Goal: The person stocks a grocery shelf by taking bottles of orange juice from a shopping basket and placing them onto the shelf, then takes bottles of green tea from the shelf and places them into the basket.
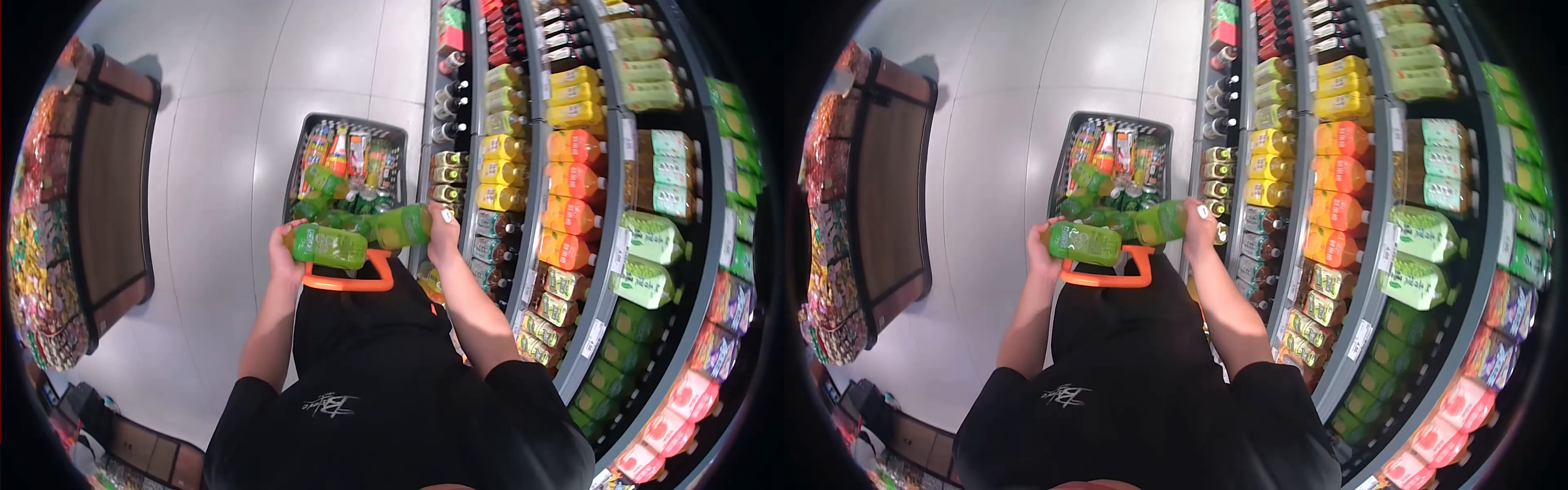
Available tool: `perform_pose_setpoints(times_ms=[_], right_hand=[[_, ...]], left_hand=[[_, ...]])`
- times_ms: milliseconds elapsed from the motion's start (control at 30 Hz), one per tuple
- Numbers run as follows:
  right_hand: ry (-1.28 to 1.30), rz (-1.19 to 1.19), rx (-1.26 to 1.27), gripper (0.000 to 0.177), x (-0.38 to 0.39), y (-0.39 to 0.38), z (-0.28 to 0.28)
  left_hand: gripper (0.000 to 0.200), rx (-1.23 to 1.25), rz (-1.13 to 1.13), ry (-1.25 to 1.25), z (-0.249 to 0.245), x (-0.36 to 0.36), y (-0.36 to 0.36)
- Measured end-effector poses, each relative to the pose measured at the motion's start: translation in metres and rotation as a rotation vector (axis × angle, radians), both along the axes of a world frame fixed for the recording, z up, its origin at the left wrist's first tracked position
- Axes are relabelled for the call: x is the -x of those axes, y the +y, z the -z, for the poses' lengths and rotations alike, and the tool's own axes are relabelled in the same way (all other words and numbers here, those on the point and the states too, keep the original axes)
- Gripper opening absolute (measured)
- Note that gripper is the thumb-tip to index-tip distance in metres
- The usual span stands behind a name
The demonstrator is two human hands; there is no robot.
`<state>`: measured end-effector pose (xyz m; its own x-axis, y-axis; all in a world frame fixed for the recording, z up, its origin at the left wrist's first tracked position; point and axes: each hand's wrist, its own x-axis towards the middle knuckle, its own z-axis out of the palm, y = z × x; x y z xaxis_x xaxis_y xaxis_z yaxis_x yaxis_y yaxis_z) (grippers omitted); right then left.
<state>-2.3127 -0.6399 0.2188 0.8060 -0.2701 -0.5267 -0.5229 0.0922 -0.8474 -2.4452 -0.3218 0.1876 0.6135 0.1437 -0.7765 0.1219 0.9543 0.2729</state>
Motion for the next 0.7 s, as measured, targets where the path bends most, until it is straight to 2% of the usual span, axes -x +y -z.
perform_pose_setpoints(times_ms=[200,400,500,533,600,633,700], right_hand=[[0.233,0.209,0.043,0.028,-0.044,0.024,0.068],[0.418,0.514,0.055,0.046,-0.091,0.034,0.132],[0.442,0.575,-0.142,0.049,-0.104,0.024,0.181],[0.449,0.566,-0.116,0.049,-0.104,0.025,0.194],[0.463,0.552,-0.059,0.048,-0.106,0.047,0.181],[0.468,0.604,-0.043,0.041,-0.105,0.055,0.187],[0.463,0.529,-0.037,0.038,-0.094,0.057,0.208]], left_hand=[[0.029,0.041,-0.052,0.078,0.010,0.004,0.004],[0.024,0.039,-0.116,0.124,0.041,0.019,-0.002],[0.024,-0.023,-0.063,0.165,0.040,0.016,-0.002],[0.024,-0.060,-0.037,0.187,0.039,0.014,-0.003],[0.025,-0.109,0.017,0.223,0.036,0.013,-0.005],[0.026,-0.123,0.042,0.233,0.036,0.011,-0.005],[0.027,-0.143,0.079,0.260,0.036,0.005,-0.006]])
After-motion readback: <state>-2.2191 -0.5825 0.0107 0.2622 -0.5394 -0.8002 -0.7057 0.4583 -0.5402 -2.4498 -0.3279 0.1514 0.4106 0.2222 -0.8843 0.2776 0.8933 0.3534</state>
